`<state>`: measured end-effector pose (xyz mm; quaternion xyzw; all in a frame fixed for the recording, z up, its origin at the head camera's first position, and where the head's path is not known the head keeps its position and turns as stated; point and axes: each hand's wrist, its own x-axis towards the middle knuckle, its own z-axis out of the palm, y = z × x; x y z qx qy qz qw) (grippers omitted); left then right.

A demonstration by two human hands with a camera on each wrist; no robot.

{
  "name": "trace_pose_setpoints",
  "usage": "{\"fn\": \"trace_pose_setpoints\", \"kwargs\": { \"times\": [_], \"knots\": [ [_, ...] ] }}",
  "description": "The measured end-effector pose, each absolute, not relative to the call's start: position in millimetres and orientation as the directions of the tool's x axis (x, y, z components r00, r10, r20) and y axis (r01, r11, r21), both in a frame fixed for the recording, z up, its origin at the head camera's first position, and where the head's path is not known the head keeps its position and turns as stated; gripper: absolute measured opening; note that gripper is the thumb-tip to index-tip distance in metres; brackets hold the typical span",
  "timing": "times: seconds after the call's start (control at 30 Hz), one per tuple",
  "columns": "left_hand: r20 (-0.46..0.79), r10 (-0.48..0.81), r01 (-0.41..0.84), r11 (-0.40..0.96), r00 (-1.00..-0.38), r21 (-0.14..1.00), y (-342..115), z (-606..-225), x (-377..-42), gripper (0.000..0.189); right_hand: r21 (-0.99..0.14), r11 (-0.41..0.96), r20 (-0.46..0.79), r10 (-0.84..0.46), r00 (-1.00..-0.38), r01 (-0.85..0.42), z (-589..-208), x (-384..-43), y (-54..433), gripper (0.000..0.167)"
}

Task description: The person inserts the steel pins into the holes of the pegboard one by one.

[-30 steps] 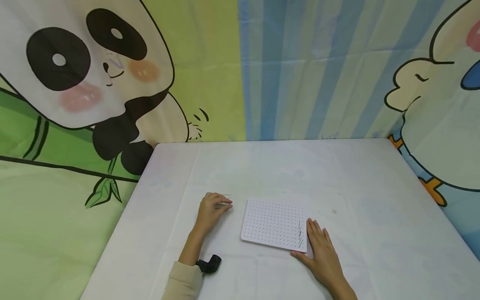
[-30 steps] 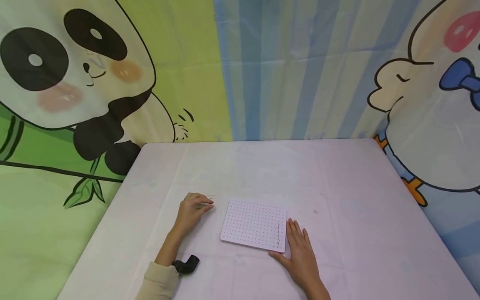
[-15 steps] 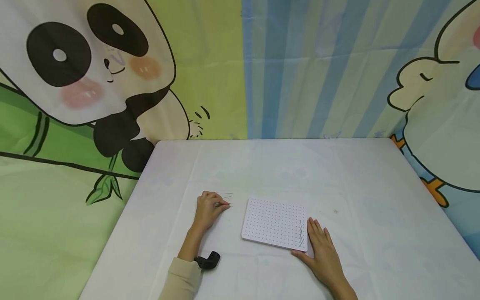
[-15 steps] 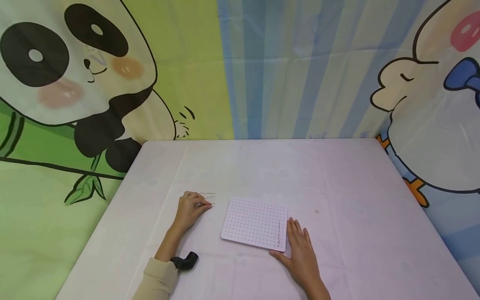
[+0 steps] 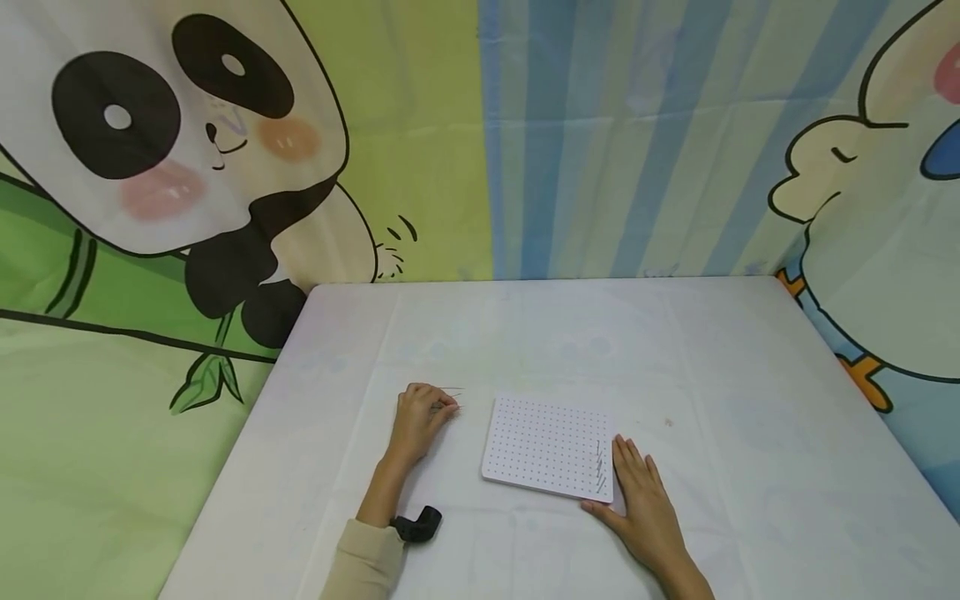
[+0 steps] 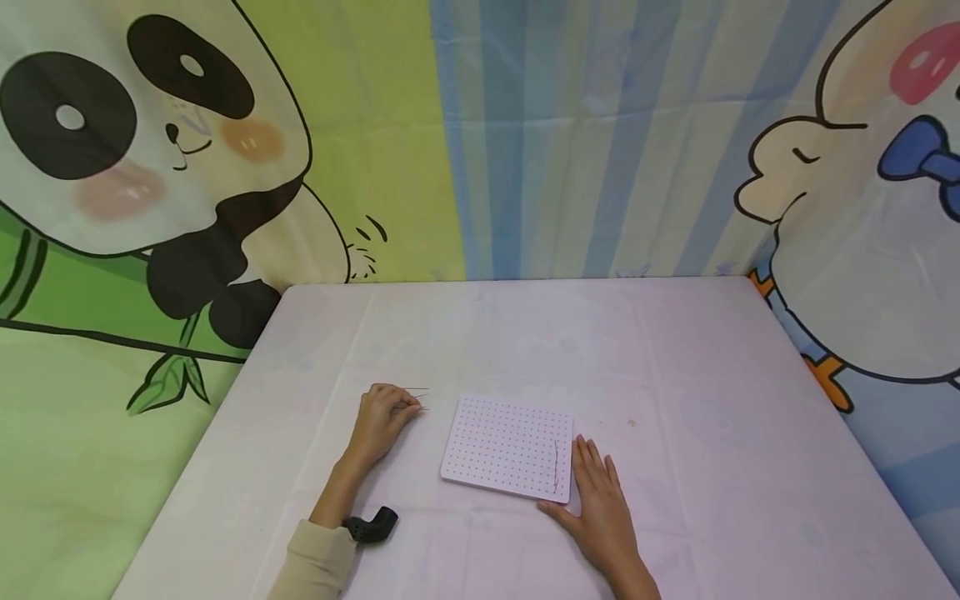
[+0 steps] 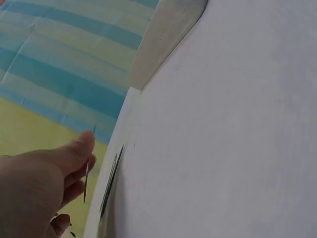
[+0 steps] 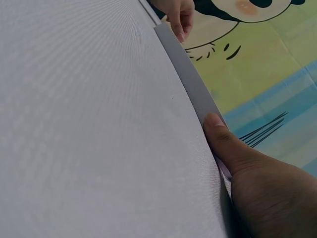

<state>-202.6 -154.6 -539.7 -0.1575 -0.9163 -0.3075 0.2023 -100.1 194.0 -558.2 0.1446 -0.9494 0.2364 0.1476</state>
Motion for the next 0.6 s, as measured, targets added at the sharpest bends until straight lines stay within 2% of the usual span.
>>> {"fn": "trace_pose_setpoints", "kwargs": {
  "times": [0.2,0.4,0.6],
  "knots": [
    [0.44,0.209,0.471,0.594,-0.873,0.652,-114.9,-519.7,-201.9,0.005,-0.408,0.847,0.344,-0.201,-0.917,-0.34,-558.0,-100.9,193.4,0.102],
    [0.388,0.324,0.505,0.504,-0.863,0.701,-65.1,-511.8,-201.0,0.014,-0.418,0.843,0.338,-0.201,-0.919,-0.338,-557.9,-100.2,192.2,0.101],
    [0.392,0.327,0.501,0.394,-0.86,0.77,-17.3,-506.1,-195.0,0.012,-0.416,0.84,0.342,-0.21,-0.916,-0.348,-557.8,-99.6,193.1,0.101]
  ]
}}
